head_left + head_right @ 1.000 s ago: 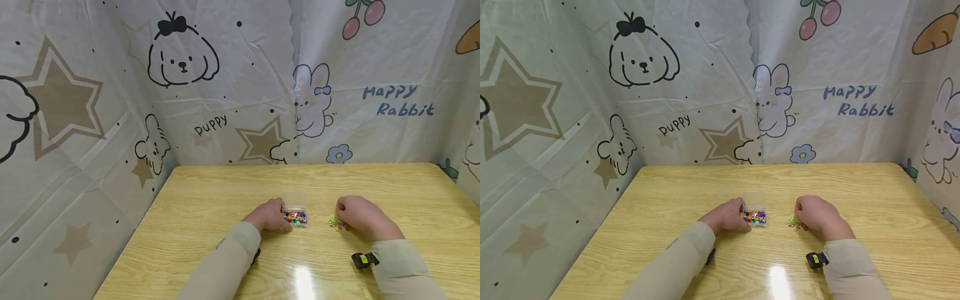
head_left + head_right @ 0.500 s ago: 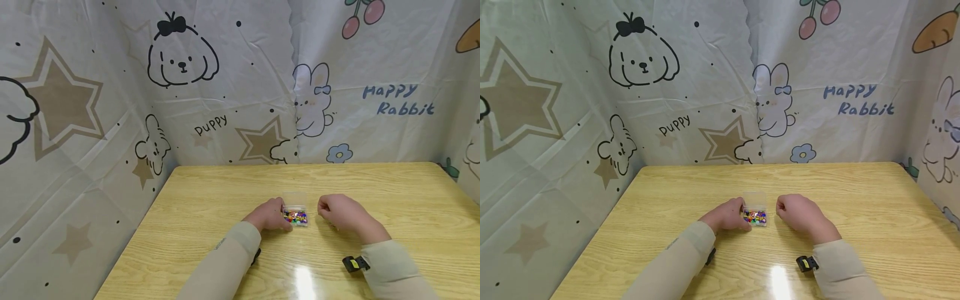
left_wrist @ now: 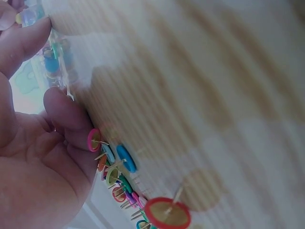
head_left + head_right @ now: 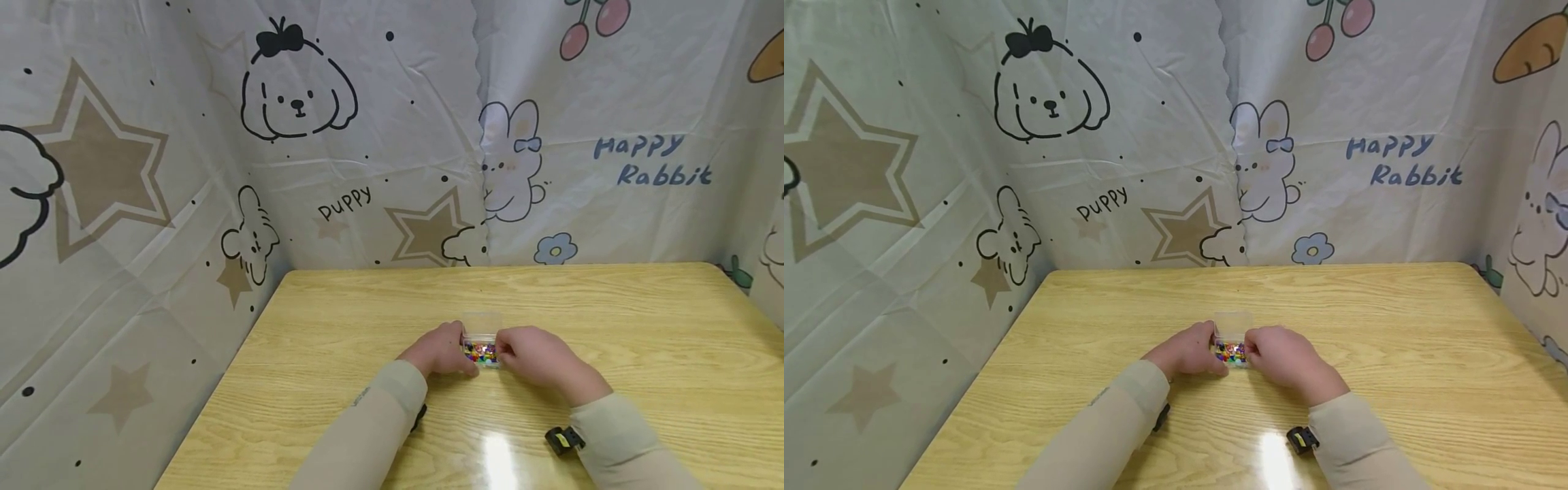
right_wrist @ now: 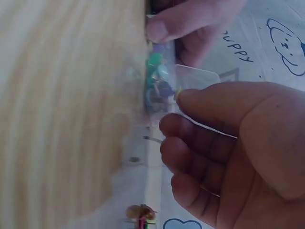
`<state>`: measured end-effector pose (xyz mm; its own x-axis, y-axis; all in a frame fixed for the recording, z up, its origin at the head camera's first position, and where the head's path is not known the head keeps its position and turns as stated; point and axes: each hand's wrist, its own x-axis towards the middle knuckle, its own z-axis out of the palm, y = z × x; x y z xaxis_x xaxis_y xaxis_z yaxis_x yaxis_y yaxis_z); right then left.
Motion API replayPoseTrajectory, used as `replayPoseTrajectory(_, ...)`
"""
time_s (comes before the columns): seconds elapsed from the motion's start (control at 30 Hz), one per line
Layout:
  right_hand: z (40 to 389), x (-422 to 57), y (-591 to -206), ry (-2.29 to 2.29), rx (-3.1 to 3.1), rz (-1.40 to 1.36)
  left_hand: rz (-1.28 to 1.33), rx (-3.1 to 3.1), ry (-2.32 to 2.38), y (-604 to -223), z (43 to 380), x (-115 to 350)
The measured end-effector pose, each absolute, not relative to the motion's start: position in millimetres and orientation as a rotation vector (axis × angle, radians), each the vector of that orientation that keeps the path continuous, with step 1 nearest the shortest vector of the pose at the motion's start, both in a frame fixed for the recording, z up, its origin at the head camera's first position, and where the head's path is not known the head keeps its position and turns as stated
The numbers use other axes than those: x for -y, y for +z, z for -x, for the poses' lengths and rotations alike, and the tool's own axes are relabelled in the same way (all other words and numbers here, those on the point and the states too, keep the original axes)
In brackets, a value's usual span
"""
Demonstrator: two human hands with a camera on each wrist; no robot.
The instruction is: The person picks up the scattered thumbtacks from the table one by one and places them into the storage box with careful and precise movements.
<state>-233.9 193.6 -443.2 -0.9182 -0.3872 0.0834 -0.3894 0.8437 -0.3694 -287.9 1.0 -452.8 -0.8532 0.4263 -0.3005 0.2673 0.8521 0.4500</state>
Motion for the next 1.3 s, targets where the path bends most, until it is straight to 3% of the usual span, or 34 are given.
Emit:
replayPoseTrajectory(0.43,233,-194,-443,0.526,2.964,-0.672,-0.519,-2.633,0.558,-454,289,-1)
replayPoseTrajectory(0.97,235,-251,-424,0.645,3.085,-0.363,-0.495,-2.617,0.608,-453,286,0)
replayPoseTrajectory(1.3,235,-263,-438,0.758,3.222,-0.305,-0.491,-2.613,0.612,-453,286,2)
